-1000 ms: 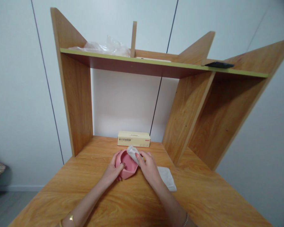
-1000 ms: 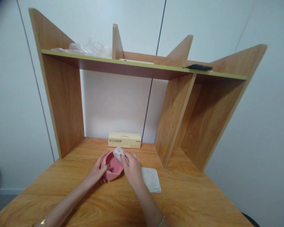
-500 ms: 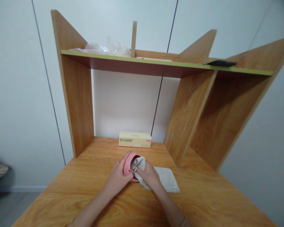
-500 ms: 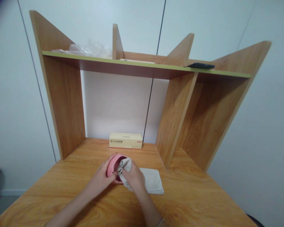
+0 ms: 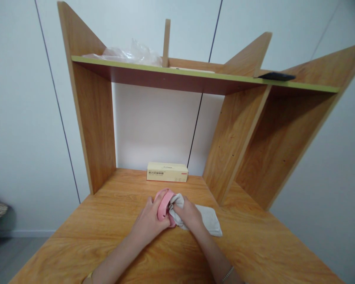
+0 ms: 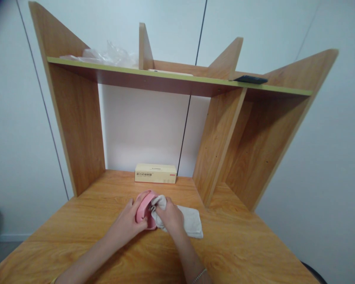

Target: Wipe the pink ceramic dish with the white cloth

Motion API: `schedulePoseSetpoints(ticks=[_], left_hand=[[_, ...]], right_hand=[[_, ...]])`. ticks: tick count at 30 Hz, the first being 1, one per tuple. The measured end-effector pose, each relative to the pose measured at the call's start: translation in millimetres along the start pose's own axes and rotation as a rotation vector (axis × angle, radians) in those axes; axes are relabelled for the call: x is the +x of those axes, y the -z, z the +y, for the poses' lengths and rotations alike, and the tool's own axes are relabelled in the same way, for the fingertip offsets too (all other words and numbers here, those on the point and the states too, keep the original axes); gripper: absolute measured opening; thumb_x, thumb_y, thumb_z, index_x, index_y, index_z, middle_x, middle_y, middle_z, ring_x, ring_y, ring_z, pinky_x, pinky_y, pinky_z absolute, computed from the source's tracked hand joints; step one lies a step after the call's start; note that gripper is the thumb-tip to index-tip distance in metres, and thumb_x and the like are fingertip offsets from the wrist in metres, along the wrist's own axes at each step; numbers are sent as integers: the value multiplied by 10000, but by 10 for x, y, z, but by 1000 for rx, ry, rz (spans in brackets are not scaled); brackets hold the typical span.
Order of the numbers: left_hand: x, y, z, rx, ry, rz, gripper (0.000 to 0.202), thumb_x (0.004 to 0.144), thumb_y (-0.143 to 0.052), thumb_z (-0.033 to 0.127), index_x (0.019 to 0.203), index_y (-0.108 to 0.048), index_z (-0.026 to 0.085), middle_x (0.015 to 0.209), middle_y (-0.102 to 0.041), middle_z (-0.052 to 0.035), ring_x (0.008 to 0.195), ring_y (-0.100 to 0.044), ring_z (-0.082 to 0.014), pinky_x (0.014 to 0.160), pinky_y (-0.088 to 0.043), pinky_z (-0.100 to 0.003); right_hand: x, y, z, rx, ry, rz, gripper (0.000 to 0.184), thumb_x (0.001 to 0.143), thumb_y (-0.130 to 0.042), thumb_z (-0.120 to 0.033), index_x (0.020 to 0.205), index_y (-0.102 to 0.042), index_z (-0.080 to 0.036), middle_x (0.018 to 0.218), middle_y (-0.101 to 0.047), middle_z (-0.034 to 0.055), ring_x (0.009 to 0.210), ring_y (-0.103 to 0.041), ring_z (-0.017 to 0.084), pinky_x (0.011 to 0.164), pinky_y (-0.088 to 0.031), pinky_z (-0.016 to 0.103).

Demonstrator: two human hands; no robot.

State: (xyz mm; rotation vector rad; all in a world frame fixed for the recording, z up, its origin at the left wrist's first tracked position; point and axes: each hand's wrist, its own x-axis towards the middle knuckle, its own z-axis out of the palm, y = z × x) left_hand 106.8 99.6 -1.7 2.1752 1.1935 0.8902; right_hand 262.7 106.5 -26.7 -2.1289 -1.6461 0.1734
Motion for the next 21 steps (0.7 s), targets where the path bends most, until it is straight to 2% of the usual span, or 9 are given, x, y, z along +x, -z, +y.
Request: schedulePoseSetpoints(ticks=[2,6,9,12,15,18,21], left_hand=[[-4,10,0,15,14,-21,704,624,-592,270,1275,-323,287,1048,-491,-52,873,-543,-205,789,-417,-299],[-21,18,5,61,8,-35,688,640,-561,244,1278,-309,310,1056,-490,-43,891,-541,-198,794,-414,-290],[-41,46,19,80,-22,-40,684,636,-543,209,1270,-312,327,1104,-486,-34,937,-531,-199,817,-402,-286],[-57,81,27,138,-28,-75,664,662,-535,247,1279,-305,332,1122,-491,-41,913,-549,-209,788,-416,-293],[-54,93,-4,210,-20,-87,652,702,-522,334,1304,-271,324,1113,-513,-51,873,-570,-226,750,-427,-313],[-40,69,-70,176,27,13,723,731,-507,418,1346,-155,276,1134,-523,-65,936,-556,-249,776,-417,-340],[-41,3,-130,75,59,69,845,706,-542,475,1361,-79,208,1159,-520,-99,988,-537,-276,795,-415,-358]], right_hand=[[3,-5,13,12,17,-19,389,775,-429,-406,1093,-510,-198,883,-660,70,803,-604,208,611,-369,255],[-8,78,-34,-95,141,130,483,755,-462,-243,1228,-411,-158,878,-657,96,841,-586,216,729,-359,278],[-14,87,-36,-81,201,157,543,739,-476,-211,1267,-367,-146,904,-650,106,862,-578,223,767,-358,291],[-11,-5,20,48,148,128,576,734,-485,-244,1281,-337,-140,979,-630,113,893,-575,229,735,-390,287],[-1,-128,88,228,150,83,561,736,-440,-190,1283,-324,-137,1020,-618,104,897,-582,202,737,-408,267],[16,-216,126,372,137,138,543,733,-392,-147,1273,-335,-136,1046,-607,97,946,-564,183,786,-404,261],[37,-260,122,519,120,232,439,756,-372,-184,1188,-434,-129,1099,-577,102,1026,-520,184,840,-388,272]])
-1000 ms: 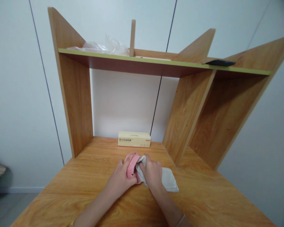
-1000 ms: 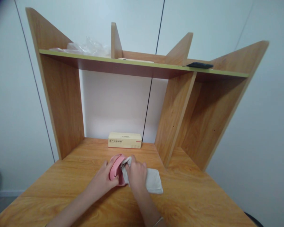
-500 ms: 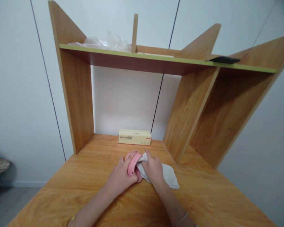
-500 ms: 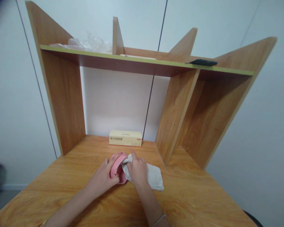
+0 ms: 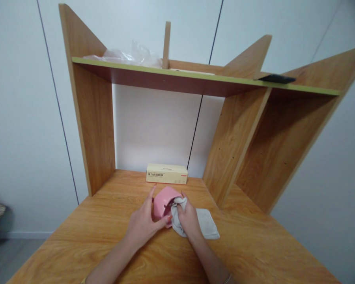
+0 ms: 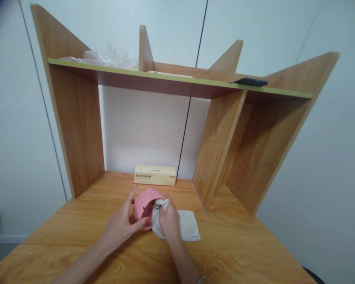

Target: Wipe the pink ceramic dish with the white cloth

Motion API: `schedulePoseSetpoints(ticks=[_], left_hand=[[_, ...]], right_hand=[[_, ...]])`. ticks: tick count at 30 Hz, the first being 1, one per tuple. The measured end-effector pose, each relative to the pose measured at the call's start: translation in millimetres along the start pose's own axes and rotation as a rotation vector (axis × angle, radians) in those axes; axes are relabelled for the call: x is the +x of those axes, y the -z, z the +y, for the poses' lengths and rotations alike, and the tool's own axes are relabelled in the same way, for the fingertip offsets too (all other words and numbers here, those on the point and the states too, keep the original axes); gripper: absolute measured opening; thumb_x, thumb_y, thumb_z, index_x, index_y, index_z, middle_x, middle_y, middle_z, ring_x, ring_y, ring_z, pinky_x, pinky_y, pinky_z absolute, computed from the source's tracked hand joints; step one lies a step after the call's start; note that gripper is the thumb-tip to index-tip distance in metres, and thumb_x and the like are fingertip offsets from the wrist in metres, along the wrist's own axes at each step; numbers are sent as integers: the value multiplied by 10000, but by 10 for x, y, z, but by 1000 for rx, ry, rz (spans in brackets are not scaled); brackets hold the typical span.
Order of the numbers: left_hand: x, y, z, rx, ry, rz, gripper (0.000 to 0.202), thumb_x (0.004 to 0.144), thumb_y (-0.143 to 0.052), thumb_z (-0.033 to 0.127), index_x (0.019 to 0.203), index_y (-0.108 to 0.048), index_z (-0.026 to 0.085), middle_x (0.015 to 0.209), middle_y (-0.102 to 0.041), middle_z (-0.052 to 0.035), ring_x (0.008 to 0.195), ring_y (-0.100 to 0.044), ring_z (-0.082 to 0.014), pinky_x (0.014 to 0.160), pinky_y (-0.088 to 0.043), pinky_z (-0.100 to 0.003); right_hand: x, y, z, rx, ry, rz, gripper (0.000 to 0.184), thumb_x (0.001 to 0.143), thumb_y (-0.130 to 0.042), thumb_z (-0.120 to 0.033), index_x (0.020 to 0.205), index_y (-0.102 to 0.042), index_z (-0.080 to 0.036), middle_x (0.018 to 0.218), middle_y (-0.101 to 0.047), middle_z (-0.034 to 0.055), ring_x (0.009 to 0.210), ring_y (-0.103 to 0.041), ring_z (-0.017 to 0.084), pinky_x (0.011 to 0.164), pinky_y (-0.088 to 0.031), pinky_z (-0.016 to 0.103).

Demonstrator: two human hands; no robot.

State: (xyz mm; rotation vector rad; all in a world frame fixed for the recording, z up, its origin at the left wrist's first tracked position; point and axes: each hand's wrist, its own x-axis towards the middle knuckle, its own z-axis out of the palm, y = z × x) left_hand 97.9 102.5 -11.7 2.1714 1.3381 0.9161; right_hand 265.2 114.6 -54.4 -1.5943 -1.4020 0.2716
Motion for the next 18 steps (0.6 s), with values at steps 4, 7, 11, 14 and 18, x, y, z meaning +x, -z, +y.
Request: schedulePoseSetpoints(ticks=[4,7,11,14,18], left_hand=[[-17,-118,-49,-122,-86,5,842,698,-574,406,1355,-90,197,1272,-428,-111,1060,-495,-261,863,-394,-356],[-8,-163,-79,-200,-123,42,789,705,-553,320,1342,-108,184,1263,-435,-103,1058,-497,-225,873,-395,-329],[12,-153,-95,-201,-64,45,711,701,-532,295,1313,-186,187,1156,-525,-86,950,-559,-216,808,-432,-319],[12,-136,-94,-187,-56,29,706,683,-531,269,1307,-207,198,1123,-550,-71,921,-572,-213,787,-438,-311],[7,-132,-82,-146,-55,-2,741,666,-545,276,1319,-205,200,1145,-541,-83,923,-571,-228,780,-433,-319]], right_hand=[[3,-32,-31,160,30,-63,318,776,-371,-235,1029,-539,-140,1006,-619,73,946,-561,166,812,-408,247],[-13,-12,-78,23,-7,-35,400,769,-418,-264,1145,-468,-137,1025,-611,86,941,-566,180,765,-419,243],[-29,70,-159,-353,-92,-3,583,769,-469,-296,1300,-288,-137,864,-650,92,795,-610,222,644,-416,267],[-26,115,-203,-511,-51,-19,604,788,-456,-307,1328,-232,-158,800,-655,74,748,-615,223,619,-397,269],[-16,109,-199,-539,-87,-82,640,789,-452,-342,1341,-191,-150,855,-655,86,777,-614,223,619,-390,270]])
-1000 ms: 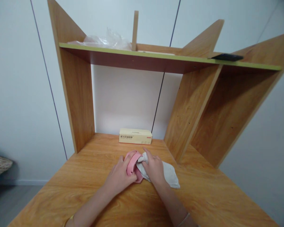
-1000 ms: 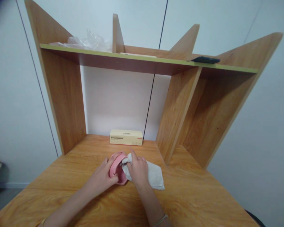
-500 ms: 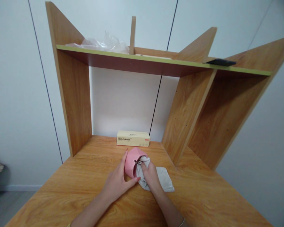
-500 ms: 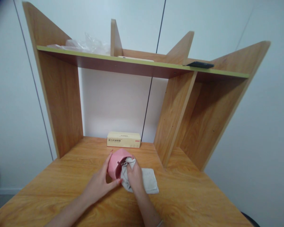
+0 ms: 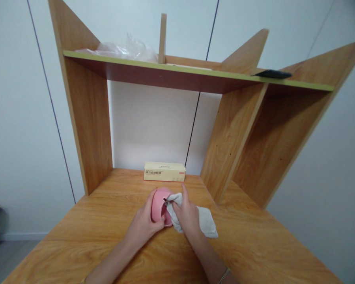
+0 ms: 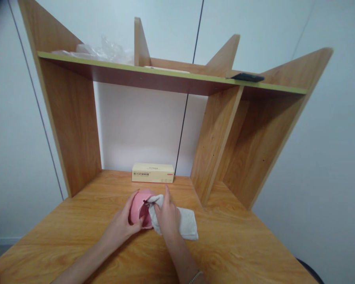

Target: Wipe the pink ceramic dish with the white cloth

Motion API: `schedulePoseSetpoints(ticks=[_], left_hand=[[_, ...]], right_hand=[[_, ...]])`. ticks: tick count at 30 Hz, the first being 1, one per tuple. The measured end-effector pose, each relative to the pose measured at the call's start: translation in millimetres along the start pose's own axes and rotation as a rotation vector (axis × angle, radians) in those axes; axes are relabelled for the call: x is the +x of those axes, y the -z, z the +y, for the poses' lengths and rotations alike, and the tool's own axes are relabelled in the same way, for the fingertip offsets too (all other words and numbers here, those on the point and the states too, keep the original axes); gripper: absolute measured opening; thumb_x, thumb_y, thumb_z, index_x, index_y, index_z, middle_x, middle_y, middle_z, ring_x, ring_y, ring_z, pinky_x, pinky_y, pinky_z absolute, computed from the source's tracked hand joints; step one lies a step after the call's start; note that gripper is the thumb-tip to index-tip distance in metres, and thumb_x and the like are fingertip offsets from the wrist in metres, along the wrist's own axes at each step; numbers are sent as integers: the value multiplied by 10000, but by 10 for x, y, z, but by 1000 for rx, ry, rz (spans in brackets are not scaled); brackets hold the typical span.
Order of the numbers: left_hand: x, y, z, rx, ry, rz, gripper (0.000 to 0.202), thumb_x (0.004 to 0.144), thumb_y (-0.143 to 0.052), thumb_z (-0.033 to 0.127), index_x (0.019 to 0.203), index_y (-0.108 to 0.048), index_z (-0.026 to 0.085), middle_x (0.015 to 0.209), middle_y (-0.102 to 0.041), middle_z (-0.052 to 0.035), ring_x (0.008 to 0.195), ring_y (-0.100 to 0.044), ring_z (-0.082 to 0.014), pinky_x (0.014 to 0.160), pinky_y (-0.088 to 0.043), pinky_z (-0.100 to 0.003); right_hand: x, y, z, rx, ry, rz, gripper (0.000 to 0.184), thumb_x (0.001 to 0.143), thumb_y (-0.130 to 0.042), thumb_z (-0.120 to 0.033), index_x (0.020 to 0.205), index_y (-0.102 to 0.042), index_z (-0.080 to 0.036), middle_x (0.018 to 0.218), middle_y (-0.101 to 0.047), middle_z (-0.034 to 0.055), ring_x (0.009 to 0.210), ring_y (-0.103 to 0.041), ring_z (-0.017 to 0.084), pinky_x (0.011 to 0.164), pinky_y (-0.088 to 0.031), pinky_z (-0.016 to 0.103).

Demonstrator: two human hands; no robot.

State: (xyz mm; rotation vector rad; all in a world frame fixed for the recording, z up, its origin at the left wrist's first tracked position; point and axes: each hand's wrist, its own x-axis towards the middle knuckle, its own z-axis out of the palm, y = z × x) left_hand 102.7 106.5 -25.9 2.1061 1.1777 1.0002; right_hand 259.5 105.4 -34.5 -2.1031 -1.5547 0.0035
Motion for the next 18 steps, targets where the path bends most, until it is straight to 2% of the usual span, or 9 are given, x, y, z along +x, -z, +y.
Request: schedulePoseSetpoints(ticks=[4,10,15,18], left_hand=[[-4,-15,19,89,-17,-37,759,678,-535,286,1341,-176,198,1125,-555,-97,933,-565,-240,779,-423,-325],[-29,20,74,255,11,-48,737,681,-517,263,1341,-192,206,1105,-571,-100,933,-568,-257,771,-411,-324],[-47,74,170,282,23,-82,752,683,-523,298,1347,-180,215,1059,-596,-87,925,-573,-265,764,-406,-325],[-62,66,176,278,8,-92,739,692,-521,317,1346,-194,213,1061,-597,-86,899,-584,-260,759,-411,-327]], right_hand=[[-7,13,-3,22,-76,-58,674,769,-468,-373,1338,-194,-139,904,-651,97,803,-611,216,609,-385,258],[-51,146,-60,-79,107,133,692,738,-508,-246,1342,-178,-188,810,-657,52,764,-604,196,646,-367,249],[-21,74,2,27,1,-7,633,752,-498,-342,1315,-249,-194,852,-652,65,796,-606,217,619,-375,257],[-12,-4,66,126,65,-20,601,755,-481,-271,1309,-266,-187,860,-649,59,818,-599,205,643,-381,246]])
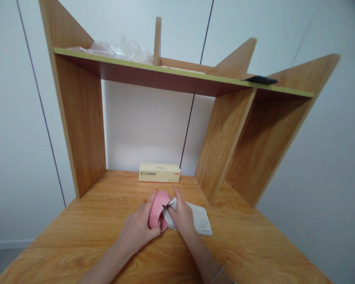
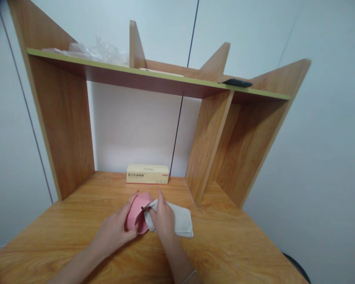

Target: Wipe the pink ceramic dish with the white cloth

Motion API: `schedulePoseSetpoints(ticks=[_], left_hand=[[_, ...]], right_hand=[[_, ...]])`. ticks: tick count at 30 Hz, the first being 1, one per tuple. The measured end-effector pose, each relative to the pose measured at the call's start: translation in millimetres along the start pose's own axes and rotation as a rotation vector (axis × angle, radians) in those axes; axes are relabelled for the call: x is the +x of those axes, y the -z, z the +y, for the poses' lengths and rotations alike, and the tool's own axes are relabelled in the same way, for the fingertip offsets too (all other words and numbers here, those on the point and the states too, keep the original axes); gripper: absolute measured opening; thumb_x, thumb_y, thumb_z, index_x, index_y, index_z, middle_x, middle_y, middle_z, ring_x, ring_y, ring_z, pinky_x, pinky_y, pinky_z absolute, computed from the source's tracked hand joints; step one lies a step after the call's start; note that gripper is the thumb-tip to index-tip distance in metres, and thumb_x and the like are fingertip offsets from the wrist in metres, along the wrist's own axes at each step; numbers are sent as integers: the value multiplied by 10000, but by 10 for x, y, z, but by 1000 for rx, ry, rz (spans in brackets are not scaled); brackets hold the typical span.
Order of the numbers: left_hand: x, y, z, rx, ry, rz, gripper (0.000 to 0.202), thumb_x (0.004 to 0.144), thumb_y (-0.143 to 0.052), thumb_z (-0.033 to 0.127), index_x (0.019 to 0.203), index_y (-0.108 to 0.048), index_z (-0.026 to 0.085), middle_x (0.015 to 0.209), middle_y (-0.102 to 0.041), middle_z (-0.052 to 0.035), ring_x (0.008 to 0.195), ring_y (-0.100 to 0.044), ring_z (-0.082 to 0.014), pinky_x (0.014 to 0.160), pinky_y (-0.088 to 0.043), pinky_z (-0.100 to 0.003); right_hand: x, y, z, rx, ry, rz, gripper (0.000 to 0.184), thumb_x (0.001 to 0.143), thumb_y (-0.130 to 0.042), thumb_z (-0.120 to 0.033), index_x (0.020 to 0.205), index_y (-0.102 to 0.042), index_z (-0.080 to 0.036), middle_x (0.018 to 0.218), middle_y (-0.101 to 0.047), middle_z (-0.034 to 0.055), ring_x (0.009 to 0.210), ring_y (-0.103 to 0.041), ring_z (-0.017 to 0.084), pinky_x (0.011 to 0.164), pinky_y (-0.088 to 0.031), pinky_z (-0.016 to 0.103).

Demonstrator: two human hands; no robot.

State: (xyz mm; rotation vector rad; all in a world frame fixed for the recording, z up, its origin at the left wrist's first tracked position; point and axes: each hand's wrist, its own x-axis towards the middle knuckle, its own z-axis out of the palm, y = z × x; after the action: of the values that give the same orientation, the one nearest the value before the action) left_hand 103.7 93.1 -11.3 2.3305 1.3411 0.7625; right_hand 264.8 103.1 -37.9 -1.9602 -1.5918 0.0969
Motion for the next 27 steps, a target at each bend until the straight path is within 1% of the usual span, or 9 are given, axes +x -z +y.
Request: schedulePoseSetpoints(ticks=[4,8,10,14,17,19,22,25,27], left_hand=[[3,-32,-63,-31,-46,70,710,743,-486,365,1353,-164,196,1148,-547,-93,971,-553,-243,807,-407,-326],[34,-12,-125,-63,-116,154,632,804,-413,392,1352,-149,217,1299,-407,-80,1112,-453,-220,867,-385,-330],[41,-2,-132,-73,-116,153,610,817,-393,394,1350,-153,218,1322,-376,-80,1133,-431,-224,871,-383,-347],[31,-38,-110,-105,-35,85,672,782,-456,437,1346,-184,192,1293,-412,-109,1094,-466,-261,870,-375,-379],[23,-89,-104,-175,9,60,766,739,-526,426,1357,-142,186,1304,-394,-123,1071,-488,-268,862,-385,-372],[28,-112,-117,-220,-8,61,794,727,-547,393,1361,-112,193,1322,-369,-120,1086,-477,-260,870,-386,-361],[50,-123,-152,-281,-59,66,776,731,-538,341,1361,-108,198,1290,-416,-100,1068,-492,-226,878,-387,-332],[71,-115,-171,-276,-34,53,750,720,-534,307,1355,-149,209,1228,-487,-77,1028,-520,-217,863,-397,-317],[74,-102,-163,-228,-9,35,730,708,-537,301,1346,-190,230,1188,-524,-66,1002,-535,-228,847,-403,-320]], right_hand=[[4,-110,84,197,39,46,612,758,-431,-202,1329,-218,-150,776,-650,35,727,-602,183,623,-402,238],[36,-196,130,351,14,91,601,763,-414,-202,1328,-218,-140,918,-639,67,814,-597,180,680,-430,256],[47,-218,137,375,15,96,590,762,-421,-204,1320,-239,-144,1003,-616,81,901,-578,183,742,-428,270],[45,-256,140,454,12,92,562,769,-418,-212,1306,-263,-148,1081,-585,83,1004,-534,180,846,-399,301],[33,-295,135,514,20,113,546,774,-411,-230,1294,-277,-133,1166,-532,99,1090,-475,177,911,-355,311],[25,-309,122,537,30,110,547,781,-401,-248,1296,-267,-120,1201,-502,110,1105,-462,173,912,-354,298],[12,-258,74,474,17,76,581,785,-400,-254,1318,-214,-116,1121,-557,113,998,-541,180,817,-413,276],[-13,-110,-4,207,-49,72,638,769,-446,-265,1335,-187,-125,884,-642,94,795,-610,219,664,-434,283],[-33,3,-55,30,-23,96,656,754,-471,-250,1338,-191,-144,778,-647,71,723,-613,228,624,-415,281]])
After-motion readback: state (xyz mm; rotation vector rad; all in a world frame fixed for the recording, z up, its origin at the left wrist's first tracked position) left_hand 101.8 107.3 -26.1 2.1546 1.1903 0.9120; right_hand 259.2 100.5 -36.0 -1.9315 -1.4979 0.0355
